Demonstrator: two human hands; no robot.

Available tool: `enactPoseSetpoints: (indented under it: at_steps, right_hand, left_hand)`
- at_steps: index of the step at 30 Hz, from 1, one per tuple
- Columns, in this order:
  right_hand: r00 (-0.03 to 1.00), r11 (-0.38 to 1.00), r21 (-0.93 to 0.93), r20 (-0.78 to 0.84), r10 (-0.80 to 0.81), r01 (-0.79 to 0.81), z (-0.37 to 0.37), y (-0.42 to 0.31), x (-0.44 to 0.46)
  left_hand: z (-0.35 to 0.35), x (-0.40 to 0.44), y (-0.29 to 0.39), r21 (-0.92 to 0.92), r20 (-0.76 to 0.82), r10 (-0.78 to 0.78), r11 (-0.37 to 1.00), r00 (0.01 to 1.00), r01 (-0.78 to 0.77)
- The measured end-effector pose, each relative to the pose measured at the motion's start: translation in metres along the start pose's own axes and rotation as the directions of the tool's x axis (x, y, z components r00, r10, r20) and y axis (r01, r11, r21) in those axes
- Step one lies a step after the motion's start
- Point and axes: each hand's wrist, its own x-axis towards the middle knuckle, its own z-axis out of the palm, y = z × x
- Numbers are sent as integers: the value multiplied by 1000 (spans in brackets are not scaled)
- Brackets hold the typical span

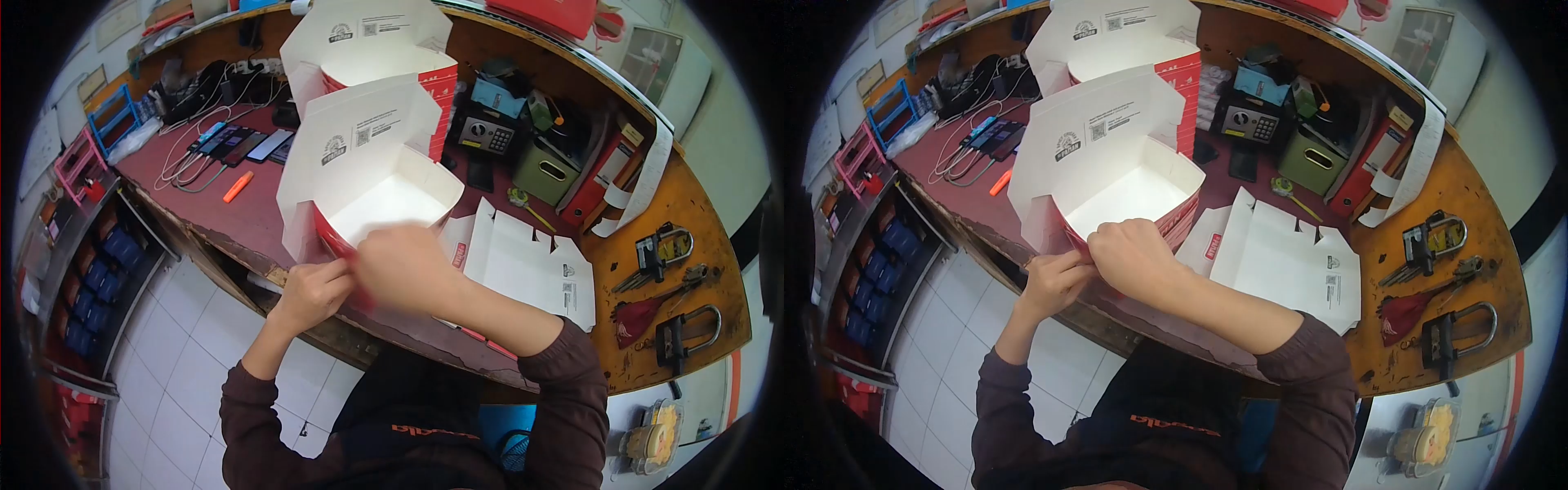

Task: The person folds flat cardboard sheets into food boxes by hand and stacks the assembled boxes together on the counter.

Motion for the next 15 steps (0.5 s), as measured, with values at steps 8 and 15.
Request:
enactPoseSetpoints:
  at_steps: [8,15]
  right_hand:
    - [963,996,84,269,-22,0,-6,6,20]
    - [982,995,-23,158,100,-97,-12,-14,33]
  left_hand:
    - [16,-11,-3,-19,-20,-73,997,997,73]
    - [14,-15,-10,323,12,-388,874,921,364]
